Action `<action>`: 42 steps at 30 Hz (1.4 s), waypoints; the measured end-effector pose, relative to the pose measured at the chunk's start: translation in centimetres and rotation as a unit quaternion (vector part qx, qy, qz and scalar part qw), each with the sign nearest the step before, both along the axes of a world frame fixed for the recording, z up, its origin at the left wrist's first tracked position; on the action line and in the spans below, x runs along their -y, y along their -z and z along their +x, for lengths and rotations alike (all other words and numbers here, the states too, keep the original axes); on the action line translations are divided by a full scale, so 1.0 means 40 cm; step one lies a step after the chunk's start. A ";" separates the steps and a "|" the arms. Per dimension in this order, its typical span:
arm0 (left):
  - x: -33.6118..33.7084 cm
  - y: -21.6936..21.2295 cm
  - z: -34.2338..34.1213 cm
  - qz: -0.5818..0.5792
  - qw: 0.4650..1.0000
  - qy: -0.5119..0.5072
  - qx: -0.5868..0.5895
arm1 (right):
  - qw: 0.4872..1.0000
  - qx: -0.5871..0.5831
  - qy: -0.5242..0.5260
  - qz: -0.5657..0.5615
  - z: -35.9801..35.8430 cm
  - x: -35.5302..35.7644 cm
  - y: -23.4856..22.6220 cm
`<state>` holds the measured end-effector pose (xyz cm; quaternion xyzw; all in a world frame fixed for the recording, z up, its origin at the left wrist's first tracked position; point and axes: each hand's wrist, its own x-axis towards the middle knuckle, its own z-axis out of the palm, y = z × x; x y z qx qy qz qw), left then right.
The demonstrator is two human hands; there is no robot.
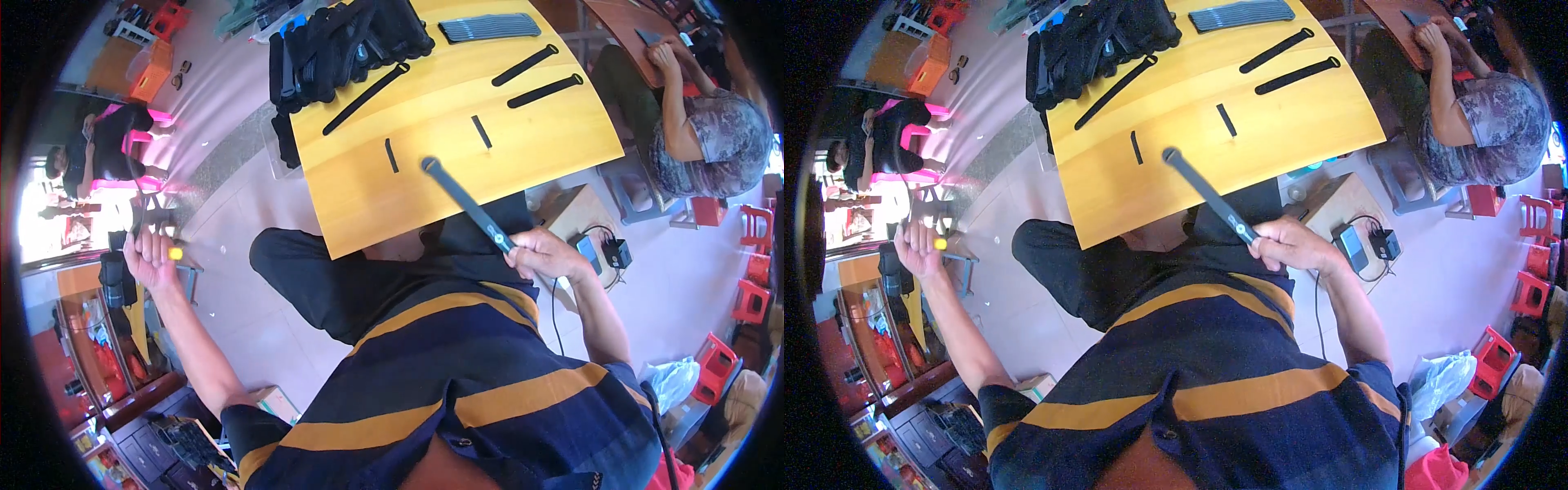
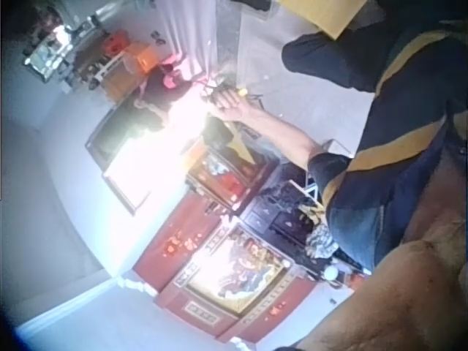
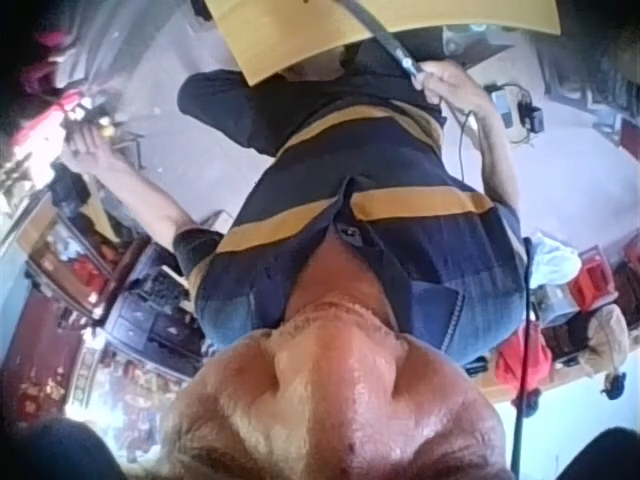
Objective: Assembling plastic buckles and mounting components onto textile straps.
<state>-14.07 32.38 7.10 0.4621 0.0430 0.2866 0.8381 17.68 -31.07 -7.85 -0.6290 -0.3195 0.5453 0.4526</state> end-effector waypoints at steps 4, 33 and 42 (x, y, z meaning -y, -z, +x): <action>0.183 -0.050 0.089 0.064 0.989 -0.047 -0.122 | 0.995 0.009 0.040 0.088 -0.023 -0.090 -0.003; 1.014 0.280 1.082 0.497 0.757 0.206 -0.371 | 0.986 0.085 0.014 0.141 -0.120 -0.207 0.046; 0.901 0.212 0.956 0.686 0.662 0.103 -0.282 | 0.988 0.072 0.030 0.137 -0.118 -0.217 0.043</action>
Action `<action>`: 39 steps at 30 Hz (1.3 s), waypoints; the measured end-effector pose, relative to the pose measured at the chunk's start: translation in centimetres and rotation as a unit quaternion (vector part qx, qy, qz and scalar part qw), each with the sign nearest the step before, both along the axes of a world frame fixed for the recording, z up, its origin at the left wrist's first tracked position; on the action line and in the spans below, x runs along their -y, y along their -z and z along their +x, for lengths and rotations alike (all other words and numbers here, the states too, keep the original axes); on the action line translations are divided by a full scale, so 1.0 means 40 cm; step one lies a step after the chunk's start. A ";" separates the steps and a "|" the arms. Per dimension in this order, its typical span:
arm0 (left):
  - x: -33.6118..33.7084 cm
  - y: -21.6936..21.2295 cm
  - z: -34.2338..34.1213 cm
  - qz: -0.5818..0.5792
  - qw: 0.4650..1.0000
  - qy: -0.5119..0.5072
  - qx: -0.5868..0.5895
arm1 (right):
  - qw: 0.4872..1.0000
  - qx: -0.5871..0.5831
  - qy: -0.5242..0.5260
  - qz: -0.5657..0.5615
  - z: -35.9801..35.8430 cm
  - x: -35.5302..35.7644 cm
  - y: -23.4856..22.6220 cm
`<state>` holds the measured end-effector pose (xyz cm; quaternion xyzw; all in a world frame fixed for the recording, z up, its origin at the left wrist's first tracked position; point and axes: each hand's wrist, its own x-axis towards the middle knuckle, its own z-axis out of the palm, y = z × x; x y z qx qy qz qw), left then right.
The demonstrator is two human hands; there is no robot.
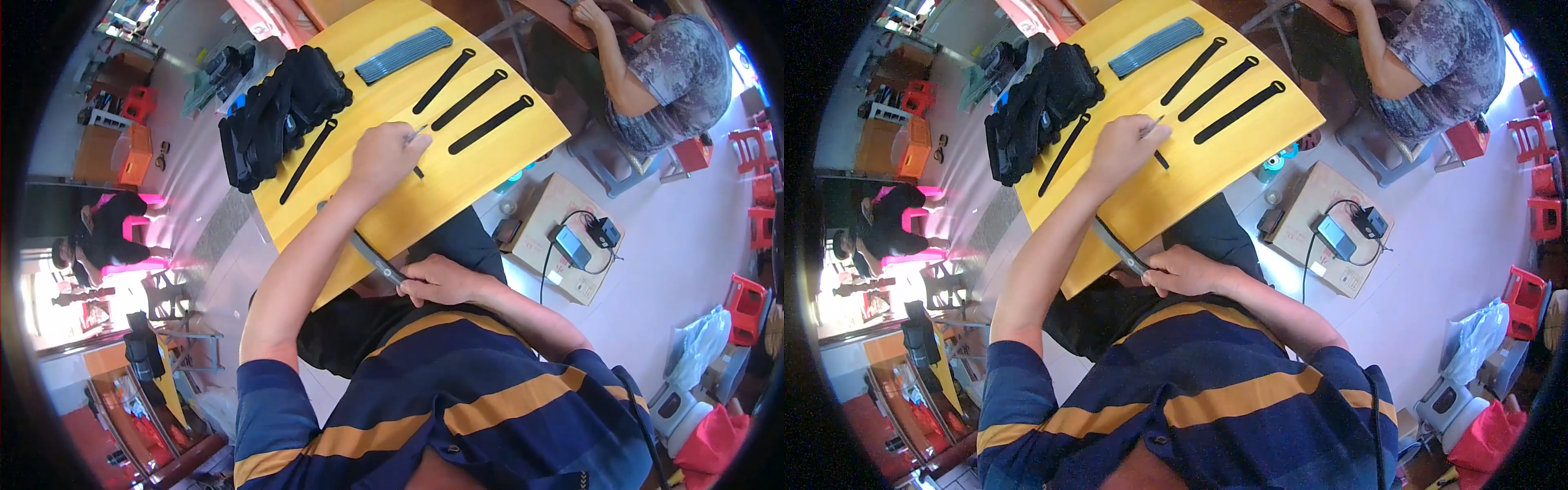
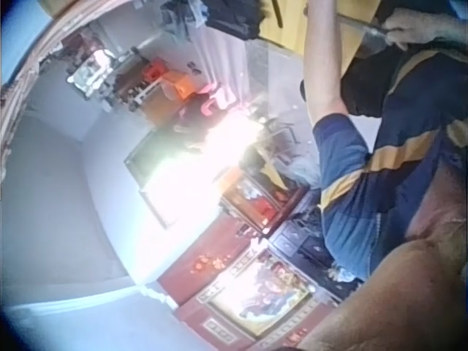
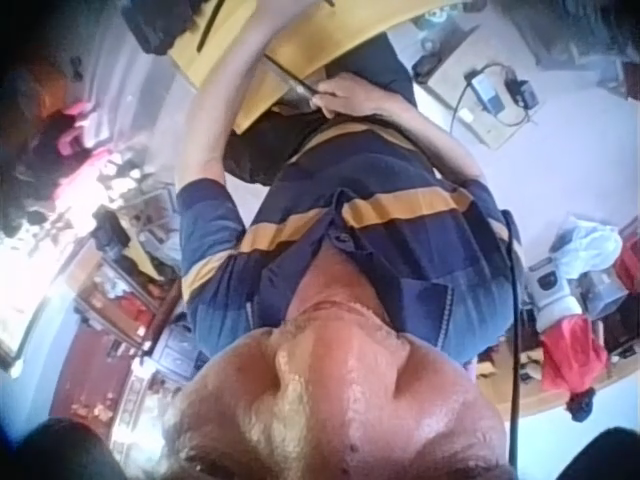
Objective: Assembling plastic buckles and mounting components onto textile straps.
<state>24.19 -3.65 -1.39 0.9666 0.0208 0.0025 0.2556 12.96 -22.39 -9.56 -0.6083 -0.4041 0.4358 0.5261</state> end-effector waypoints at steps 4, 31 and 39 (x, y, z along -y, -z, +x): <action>-0.050 -0.096 -0.170 -0.055 0.997 0.005 -0.050 | 0.996 -0.087 0.028 0.020 0.001 -0.017 -0.010; 0.010 0.011 -0.631 -0.270 0.948 -0.069 0.156 | 0.991 -0.127 0.037 0.024 -0.042 -0.026 -0.108; 0.008 0.024 -0.665 -0.262 0.945 -0.089 0.173 | 0.997 -0.030 0.054 0.037 -0.059 -0.049 -0.064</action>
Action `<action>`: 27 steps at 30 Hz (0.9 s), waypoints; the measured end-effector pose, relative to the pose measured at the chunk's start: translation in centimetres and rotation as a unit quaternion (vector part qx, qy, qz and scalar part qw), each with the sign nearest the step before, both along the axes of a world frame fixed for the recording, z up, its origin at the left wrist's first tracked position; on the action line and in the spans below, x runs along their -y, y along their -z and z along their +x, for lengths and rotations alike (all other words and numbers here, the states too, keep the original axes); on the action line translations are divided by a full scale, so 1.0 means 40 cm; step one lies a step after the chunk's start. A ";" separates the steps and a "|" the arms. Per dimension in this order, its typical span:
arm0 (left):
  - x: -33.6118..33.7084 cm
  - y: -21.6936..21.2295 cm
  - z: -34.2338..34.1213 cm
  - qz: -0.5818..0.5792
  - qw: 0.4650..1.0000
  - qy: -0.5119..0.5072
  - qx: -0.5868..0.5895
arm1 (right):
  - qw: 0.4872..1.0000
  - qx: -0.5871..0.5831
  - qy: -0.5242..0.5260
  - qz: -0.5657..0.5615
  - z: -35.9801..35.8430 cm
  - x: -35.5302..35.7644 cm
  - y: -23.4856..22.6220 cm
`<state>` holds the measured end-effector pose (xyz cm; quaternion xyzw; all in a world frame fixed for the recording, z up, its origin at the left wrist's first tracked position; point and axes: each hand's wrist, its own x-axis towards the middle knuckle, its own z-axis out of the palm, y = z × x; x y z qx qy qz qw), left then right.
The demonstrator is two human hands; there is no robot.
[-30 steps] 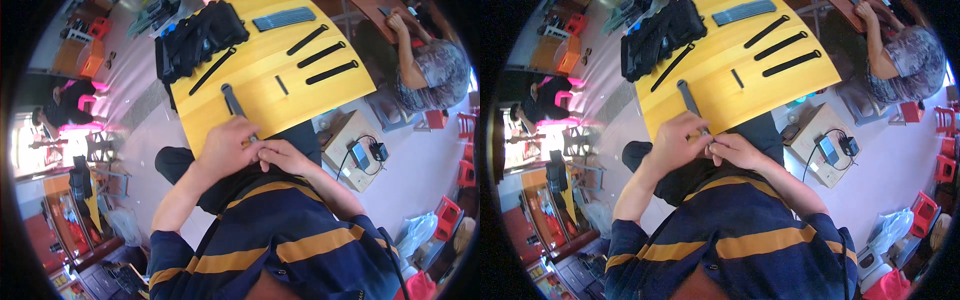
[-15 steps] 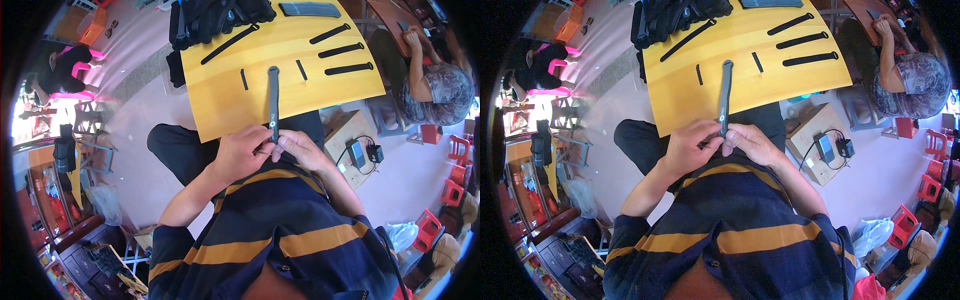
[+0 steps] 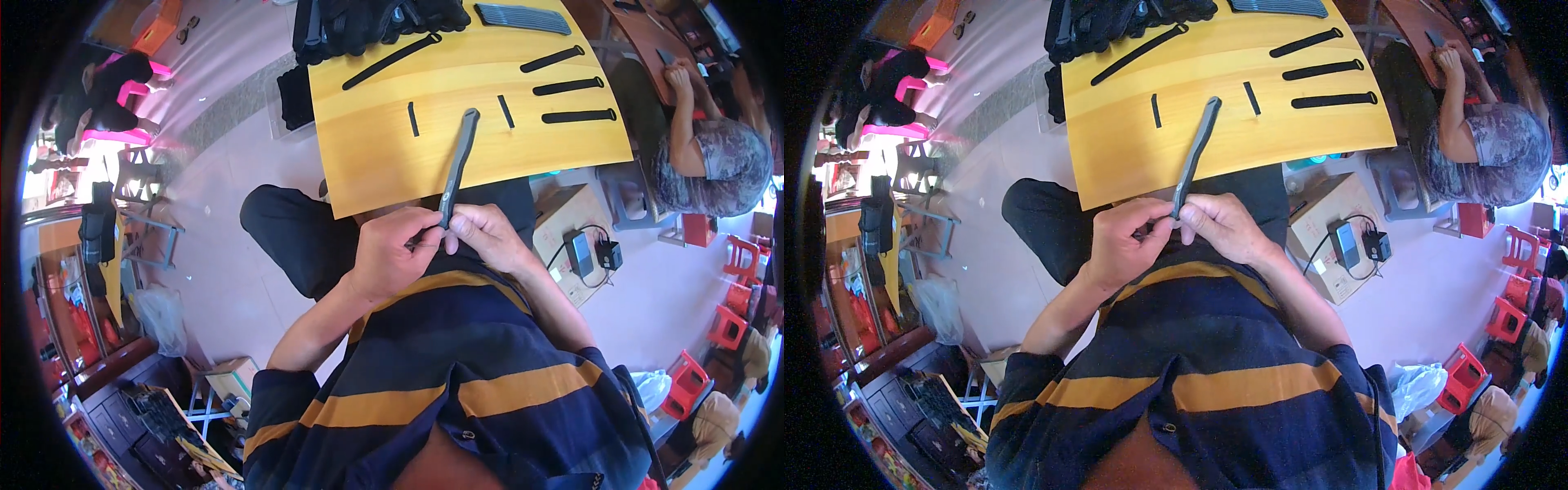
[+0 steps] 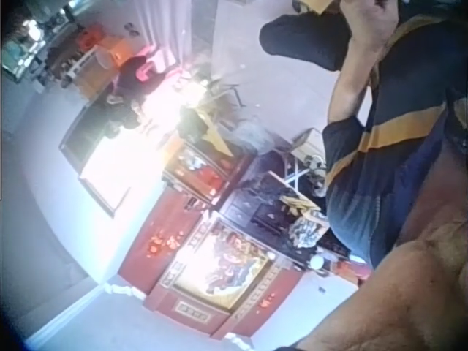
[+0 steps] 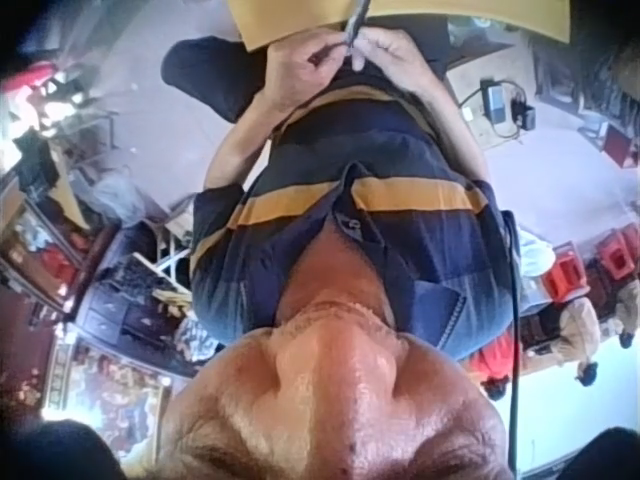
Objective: Assembling plastic buckles and mounting components onto textile straps.
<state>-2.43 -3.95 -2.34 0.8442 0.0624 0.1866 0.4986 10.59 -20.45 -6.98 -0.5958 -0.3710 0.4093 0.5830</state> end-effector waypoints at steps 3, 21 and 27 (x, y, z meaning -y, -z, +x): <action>0.005 0.013 -0.020 -0.020 0.999 -0.024 -0.012 | 1.000 0.009 -0.001 0.001 -0.007 -0.007 0.008; 0.022 0.099 -0.079 -0.112 0.987 -0.080 -0.085 | 0.986 -0.084 -0.014 -0.143 -0.052 -0.042 0.067; 0.012 0.129 -0.063 0.013 0.993 -0.106 -0.046 | 0.993 -0.058 0.002 -0.101 -0.052 -0.055 0.106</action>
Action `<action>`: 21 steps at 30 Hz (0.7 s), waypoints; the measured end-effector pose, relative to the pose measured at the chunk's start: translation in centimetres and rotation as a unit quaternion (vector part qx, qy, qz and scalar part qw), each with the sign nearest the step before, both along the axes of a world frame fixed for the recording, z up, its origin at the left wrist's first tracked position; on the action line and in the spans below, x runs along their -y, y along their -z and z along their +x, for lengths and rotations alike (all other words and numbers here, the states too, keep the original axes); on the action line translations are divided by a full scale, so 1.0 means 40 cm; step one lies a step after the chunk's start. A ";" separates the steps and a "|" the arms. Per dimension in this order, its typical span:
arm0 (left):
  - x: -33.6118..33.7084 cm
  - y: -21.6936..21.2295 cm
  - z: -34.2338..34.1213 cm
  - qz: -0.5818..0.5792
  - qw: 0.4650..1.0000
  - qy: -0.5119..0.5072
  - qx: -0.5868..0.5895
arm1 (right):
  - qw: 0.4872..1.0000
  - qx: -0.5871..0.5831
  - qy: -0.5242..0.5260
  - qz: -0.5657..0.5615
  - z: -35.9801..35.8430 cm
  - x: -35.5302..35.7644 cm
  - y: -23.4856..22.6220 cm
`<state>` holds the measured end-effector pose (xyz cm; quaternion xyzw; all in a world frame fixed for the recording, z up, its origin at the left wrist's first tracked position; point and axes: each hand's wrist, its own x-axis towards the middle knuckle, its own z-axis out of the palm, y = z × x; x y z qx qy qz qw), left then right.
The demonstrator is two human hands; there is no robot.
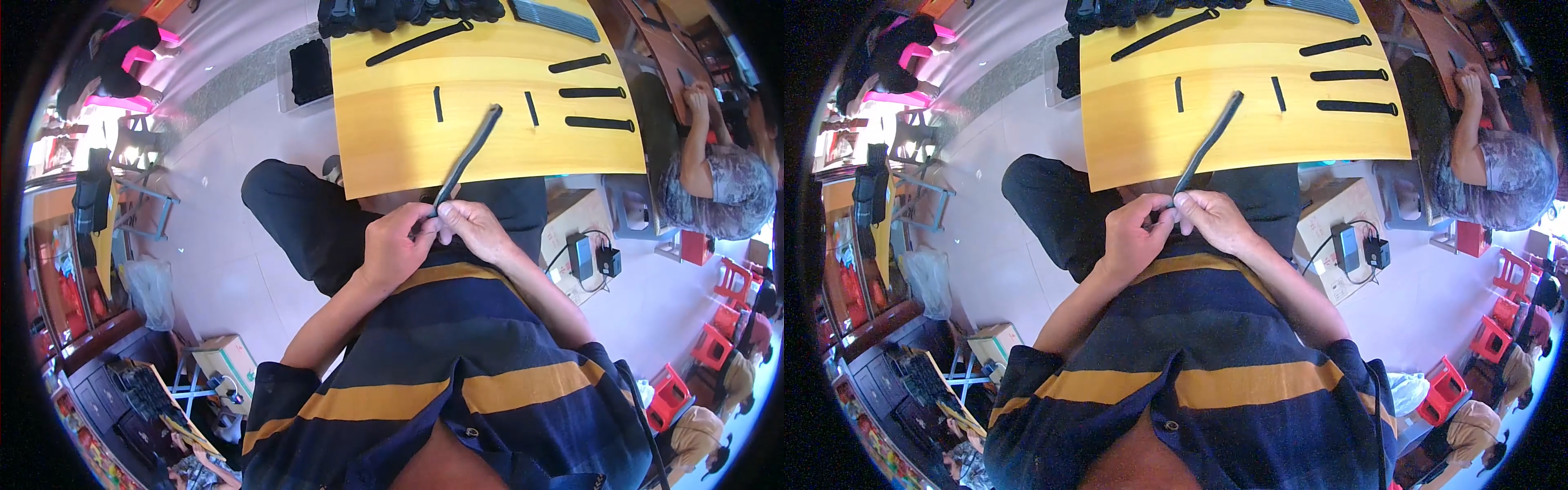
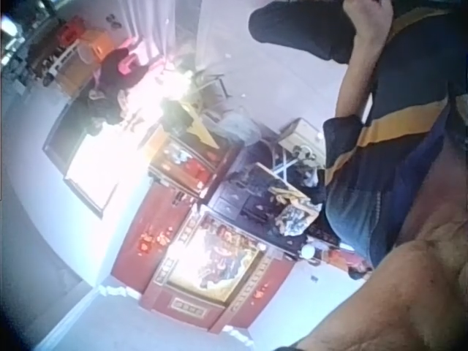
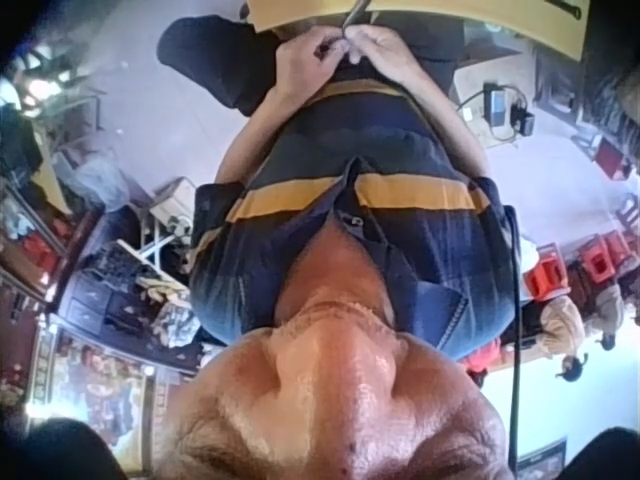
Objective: Assembling plastic buckles and mounting components onto textile straps.
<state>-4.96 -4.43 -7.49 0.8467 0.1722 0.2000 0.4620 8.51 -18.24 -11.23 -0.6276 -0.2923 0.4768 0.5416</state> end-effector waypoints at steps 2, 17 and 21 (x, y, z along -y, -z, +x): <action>-0.005 0.012 0.001 0.017 1.000 -0.007 0.006 | 1.000 -0.011 0.003 0.011 0.001 -0.001 0.000; -0.036 -0.012 -0.023 -0.133 0.989 -0.004 -0.060 | 0.992 -0.115 -0.019 -0.048 0.004 0.000 -0.010; -0.069 -0.042 -0.009 -0.152 0.980 0.036 -0.124 | 0.994 -0.091 -0.036 -0.043 0.003 -0.003 -0.023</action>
